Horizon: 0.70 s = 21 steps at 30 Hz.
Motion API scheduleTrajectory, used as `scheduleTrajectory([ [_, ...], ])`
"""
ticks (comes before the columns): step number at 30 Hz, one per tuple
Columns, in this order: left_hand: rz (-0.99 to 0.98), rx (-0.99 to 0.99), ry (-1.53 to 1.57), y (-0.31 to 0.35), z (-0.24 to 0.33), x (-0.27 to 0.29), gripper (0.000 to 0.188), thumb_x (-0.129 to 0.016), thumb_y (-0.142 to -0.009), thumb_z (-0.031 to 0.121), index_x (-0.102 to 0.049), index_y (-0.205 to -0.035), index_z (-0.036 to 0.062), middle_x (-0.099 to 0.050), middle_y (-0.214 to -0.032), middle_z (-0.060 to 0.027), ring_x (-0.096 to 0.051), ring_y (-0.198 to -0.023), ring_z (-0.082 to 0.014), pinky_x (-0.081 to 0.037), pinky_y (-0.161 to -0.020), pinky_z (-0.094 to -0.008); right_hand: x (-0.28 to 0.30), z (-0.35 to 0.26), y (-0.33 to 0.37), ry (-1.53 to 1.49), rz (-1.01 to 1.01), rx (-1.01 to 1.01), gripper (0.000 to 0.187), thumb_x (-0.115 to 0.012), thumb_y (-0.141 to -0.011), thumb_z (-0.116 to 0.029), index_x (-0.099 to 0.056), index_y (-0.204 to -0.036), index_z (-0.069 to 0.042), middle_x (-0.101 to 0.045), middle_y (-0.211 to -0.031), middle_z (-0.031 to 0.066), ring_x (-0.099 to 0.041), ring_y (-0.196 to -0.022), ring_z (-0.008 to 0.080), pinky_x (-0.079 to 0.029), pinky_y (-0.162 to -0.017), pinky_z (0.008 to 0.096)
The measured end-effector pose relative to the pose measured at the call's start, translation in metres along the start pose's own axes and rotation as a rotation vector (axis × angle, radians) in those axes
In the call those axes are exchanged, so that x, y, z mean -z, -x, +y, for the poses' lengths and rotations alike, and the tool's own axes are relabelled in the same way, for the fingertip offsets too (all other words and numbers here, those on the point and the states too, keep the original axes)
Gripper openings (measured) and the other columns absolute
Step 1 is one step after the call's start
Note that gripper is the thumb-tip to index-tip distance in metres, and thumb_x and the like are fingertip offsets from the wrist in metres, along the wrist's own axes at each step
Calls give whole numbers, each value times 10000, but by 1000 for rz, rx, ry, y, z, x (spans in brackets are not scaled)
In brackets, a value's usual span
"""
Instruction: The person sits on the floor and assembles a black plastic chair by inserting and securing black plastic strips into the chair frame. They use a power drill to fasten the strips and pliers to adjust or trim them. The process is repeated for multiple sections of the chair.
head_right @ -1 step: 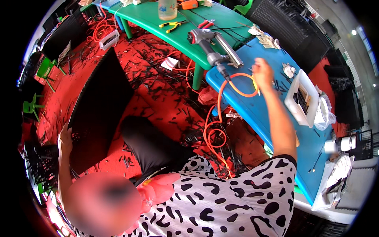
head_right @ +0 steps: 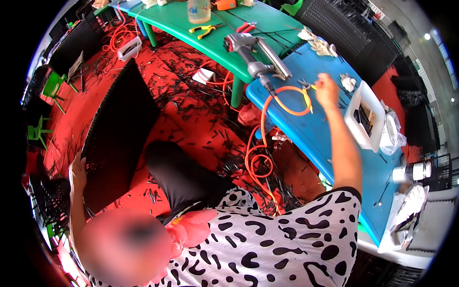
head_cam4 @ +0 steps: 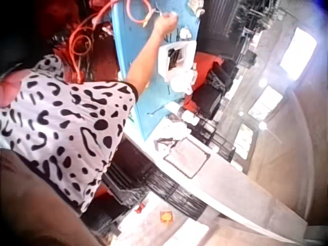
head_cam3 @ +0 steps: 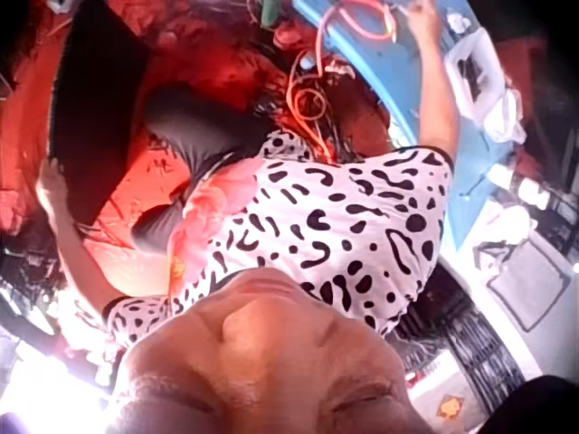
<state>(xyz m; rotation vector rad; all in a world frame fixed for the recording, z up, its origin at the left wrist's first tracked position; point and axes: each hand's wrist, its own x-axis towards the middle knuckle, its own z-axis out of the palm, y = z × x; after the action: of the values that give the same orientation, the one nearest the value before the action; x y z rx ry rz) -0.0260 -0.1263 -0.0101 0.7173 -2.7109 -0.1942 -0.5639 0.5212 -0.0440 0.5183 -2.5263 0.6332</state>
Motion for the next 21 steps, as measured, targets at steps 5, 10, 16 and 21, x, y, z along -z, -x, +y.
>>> scheduleTrajectory([
  [5,-55,-7,39,14,23,5,262,-513,-904,61,-540,-1114,-93,-599,-845,-270,-599,-751,-376,-461,-671,-382,68,67,39,369,-282,-143,154,-562,-810,-107,-612,-947,-58,-657,-854,172,-638,-817,349,-491,-719,411],
  [10,-102,105,62,13,9,6,293,-498,-939,112,-531,-1159,-79,-651,-866,-168,-593,-749,-181,-457,-688,-311,82,63,37,-112,-746,-250,110,-637,-790,-122,-609,-793,-16,-622,-692,45,-564,-571,127,-460,-517,264],
  [16,82,18,-28,42,-54,1,291,-503,-940,158,-560,-1137,-48,-637,-1010,-205,-619,-908,-306,-468,-803,-338,117,60,110,281,-1294,-155,388,-862,-428,-221,-594,-649,-47,-588,-599,70,-547,-571,229,-429,-553,376],
  [21,-56,134,27,24,17,22,279,-561,-872,168,-565,-1074,-25,-613,-974,-233,-578,-922,-402,-458,-789,-411,133,108,164,-31,-1091,-323,195,-731,-604,-76,-545,-658,-52,-554,-601,61,-532,-570,192,-454,-538,334],
])
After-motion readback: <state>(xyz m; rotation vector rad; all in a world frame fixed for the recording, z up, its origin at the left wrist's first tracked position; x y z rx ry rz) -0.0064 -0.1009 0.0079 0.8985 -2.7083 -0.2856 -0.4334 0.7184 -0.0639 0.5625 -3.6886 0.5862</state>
